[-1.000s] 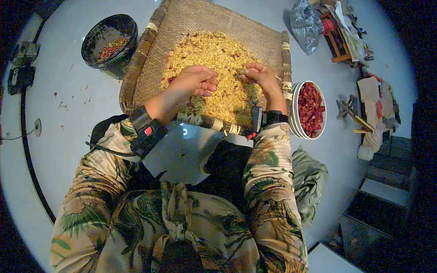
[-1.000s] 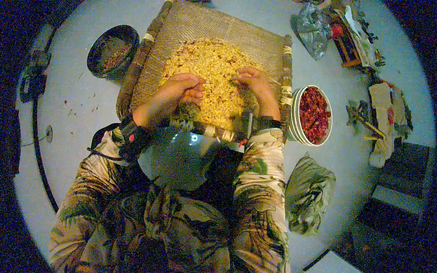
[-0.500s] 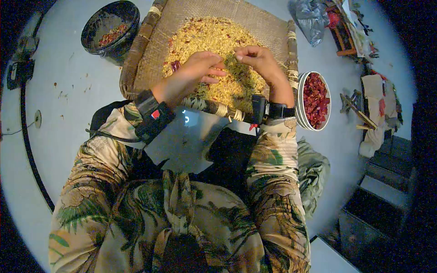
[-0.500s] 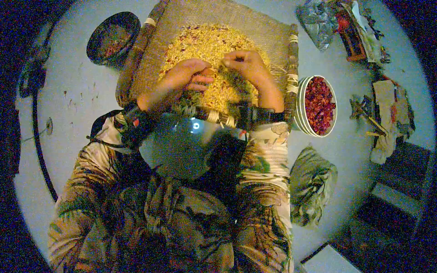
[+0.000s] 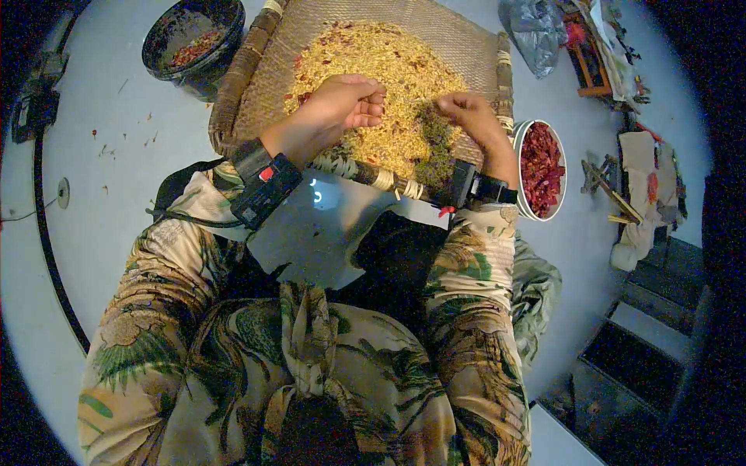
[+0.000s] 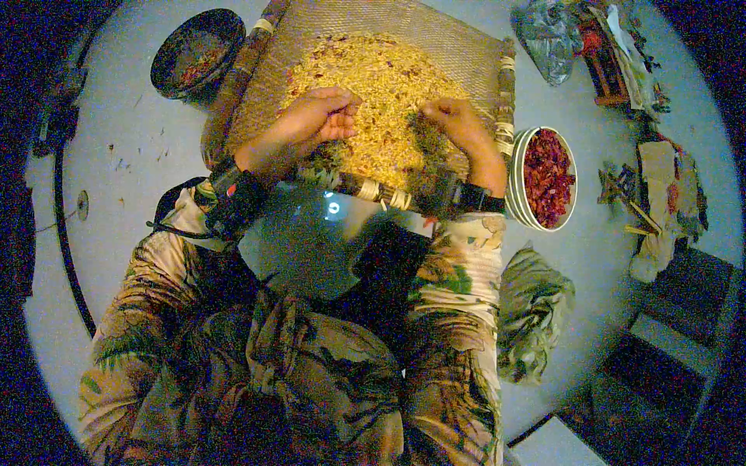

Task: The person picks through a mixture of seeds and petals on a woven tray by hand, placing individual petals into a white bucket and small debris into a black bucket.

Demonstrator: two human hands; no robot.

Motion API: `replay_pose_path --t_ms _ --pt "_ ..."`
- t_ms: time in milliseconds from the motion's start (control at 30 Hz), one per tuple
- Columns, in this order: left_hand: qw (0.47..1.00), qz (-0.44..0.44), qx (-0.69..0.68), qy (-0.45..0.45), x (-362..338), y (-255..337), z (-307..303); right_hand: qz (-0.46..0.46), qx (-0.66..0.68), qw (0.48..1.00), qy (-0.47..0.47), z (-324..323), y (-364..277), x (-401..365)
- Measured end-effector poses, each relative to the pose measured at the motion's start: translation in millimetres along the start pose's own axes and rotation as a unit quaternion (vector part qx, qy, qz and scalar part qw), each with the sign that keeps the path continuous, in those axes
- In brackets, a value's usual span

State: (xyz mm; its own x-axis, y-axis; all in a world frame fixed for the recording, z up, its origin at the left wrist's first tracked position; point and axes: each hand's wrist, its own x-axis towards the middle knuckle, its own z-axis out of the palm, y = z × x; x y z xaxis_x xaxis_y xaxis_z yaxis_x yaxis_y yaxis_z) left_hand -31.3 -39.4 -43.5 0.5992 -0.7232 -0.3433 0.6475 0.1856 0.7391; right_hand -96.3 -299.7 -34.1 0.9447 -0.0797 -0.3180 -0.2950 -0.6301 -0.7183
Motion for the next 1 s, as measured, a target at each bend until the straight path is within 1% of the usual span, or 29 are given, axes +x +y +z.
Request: replay_pose_path --t_ms 100,200,267,333,433,533,633,733,767,867,967,1000 --pt "1.000 0.020 0.001 0.005 -1 -3 -2 0.130 -0.066 0.988 -0.041 -2 31 -13" --pt "1.000 0.003 -0.001 0.028 -3 2 1 0.217 -0.038 0.972 -0.089 10 77 -17" --pt "0.999 0.010 0.012 0.045 -4 2 4 0.165 -0.085 0.976 -0.110 14 105 -13" --pt "0.998 0.015 0.022 0.055 -6 3 6 0.244 0.036 0.961 -0.128 18 109 -13" --pt "0.998 0.020 0.022 0.054 -6 3 6 0.270 0.049 0.952 -0.140 27 71 -12" --pt "0.999 0.023 0.010 0.048 -5 1 5 0.270 0.103 0.950 -0.117 33 58 -7" --pt "0.999 0.017 0.009 0.048 -5 2 5 0.174 0.230 0.952 -0.103 32 54 5" --pt "0.999 0.015 0.012 0.047 -4 3 5 0.121 0.320 0.939 0.028 27 43 3" --pt "0.999 0.016 0.010 0.048 -3 2 4 0.127 0.329 0.934 0.061 22 36 0" --pt "0.999 0.016 0.006 0.046 -3 3 4 0.135 0.234 0.963 0.025 10 51 -1" --pt "0.999 0.018 0.011 0.045 -3 3 5 0.168 0.175 0.969 -0.056 13 63 -3" --pt "0.999 0.019 0.013 0.045 -3 3 5 0.170 0.174 0.966 -0.087 14 65 -3"
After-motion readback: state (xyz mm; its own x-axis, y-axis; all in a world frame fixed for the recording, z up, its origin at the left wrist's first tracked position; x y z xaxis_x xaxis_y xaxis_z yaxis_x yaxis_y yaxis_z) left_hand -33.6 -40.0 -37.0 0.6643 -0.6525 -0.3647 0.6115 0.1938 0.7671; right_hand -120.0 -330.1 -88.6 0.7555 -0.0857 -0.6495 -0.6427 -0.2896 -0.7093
